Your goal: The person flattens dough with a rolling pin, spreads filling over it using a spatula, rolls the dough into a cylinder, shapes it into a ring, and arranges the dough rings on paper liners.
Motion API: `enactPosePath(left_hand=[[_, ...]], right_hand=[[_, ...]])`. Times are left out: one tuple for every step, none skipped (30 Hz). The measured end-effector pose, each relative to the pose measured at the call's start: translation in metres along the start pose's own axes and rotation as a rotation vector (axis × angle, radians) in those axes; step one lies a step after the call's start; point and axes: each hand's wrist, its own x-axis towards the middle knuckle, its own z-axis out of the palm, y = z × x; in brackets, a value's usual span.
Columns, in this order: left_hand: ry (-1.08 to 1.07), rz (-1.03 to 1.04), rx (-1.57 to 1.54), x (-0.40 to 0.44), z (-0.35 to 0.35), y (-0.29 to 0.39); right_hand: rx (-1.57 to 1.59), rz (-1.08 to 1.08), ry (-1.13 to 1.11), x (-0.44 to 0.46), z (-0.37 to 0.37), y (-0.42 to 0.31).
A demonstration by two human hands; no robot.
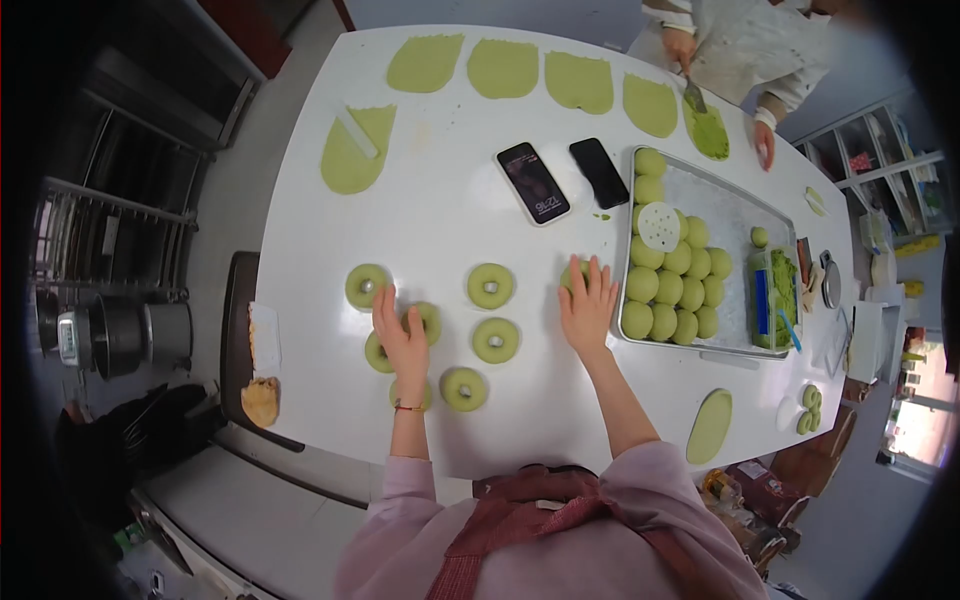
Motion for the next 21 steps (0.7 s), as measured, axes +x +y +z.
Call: enactPosePath(left_hand=[[0.001,-0.008,0.049,-0.008,-0.003,0.003],[0.002,-0.022,0.061,-0.019,-0.005,-0.001],[-0.009,0.046,0.203,-0.028,-0.005,-0.007],[-0.023,0.114,0.342,-0.04,-0.004,-0.013],[-0.047,0.133,0.373,-0.053,-0.004,-0.008],[-0.045,0.13,0.378,-0.068,-0.002,-0.002],[-0.136,0.196,0.432,-0.083,-0.001,0.004],[-0.227,0.264,0.484,-0.099,0.0,0.011],[-0.292,0.296,0.499,-0.115,0.003,0.013],[-0.356,0.329,0.513,-0.13,0.006,0.011],[-0.379,0.351,0.519,-0.14,0.005,0.01],[-0.377,0.355,0.522,-0.147,0.002,0.006],[-0.364,0.345,0.553,-0.153,0.0,0.001],[-0.349,0.337,0.584,-0.155,-0.005,0.001],[-0.295,0.324,0.56,-0.158,-0.009,0.001],[-0.271,0.342,0.534,-0.162,-0.014,0.0],[-0.247,0.361,0.509,-0.165,-0.019,-0.001],[-0.261,0.397,0.494,-0.169,-0.023,0.001],[-0.308,0.418,0.448,-0.176,-0.023,0.002],[-0.352,0.443,0.401,-0.18,-0.021,0.004],[-0.367,0.513,0.386,-0.189,-0.02,0.012]], right_hand=[[0.007,-0.01,-0.017,-0.013,0.004,0.007],[0.079,-0.105,-0.079,-0.028,0.002,0.009],[0.15,-0.197,-0.136,-0.043,0.0,0.01],[0.179,-0.275,-0.164,-0.062,0.001,0.005],[0.172,-0.322,-0.204,-0.081,0.002,-0.001],[0.167,-0.368,-0.24,-0.1,0.002,-0.01],[0.178,-0.346,-0.242,-0.118,0.002,-0.02],[0.194,-0.33,-0.255,-0.133,0.004,-0.028],[0.21,-0.315,-0.267,-0.144,0.004,-0.037],[0.217,-0.334,-0.299,-0.157,0.002,-0.043],[0.244,-0.402,-0.349,-0.165,0.0,-0.045],[0.269,-0.468,-0.399,-0.173,-0.002,-0.046],[0.372,-0.431,-0.366,-0.181,-0.004,-0.046],[0.374,-0.433,-0.358,-0.182,-0.008,-0.043],[0.497,-0.328,-0.282,-0.182,-0.012,-0.036],[0.619,-0.223,-0.212,-0.184,-0.017,-0.028],[0.588,-0.163,-0.089,-0.182,-0.015,-0.02],[0.593,-0.166,-0.09,-0.18,-0.015,-0.008],[0.629,-0.081,-0.222,-0.177,-0.015,0.006],[0.662,0.004,-0.349,-0.175,-0.016,0.013],[0.68,-0.035,-0.226,-0.178,-0.019,0.014]])
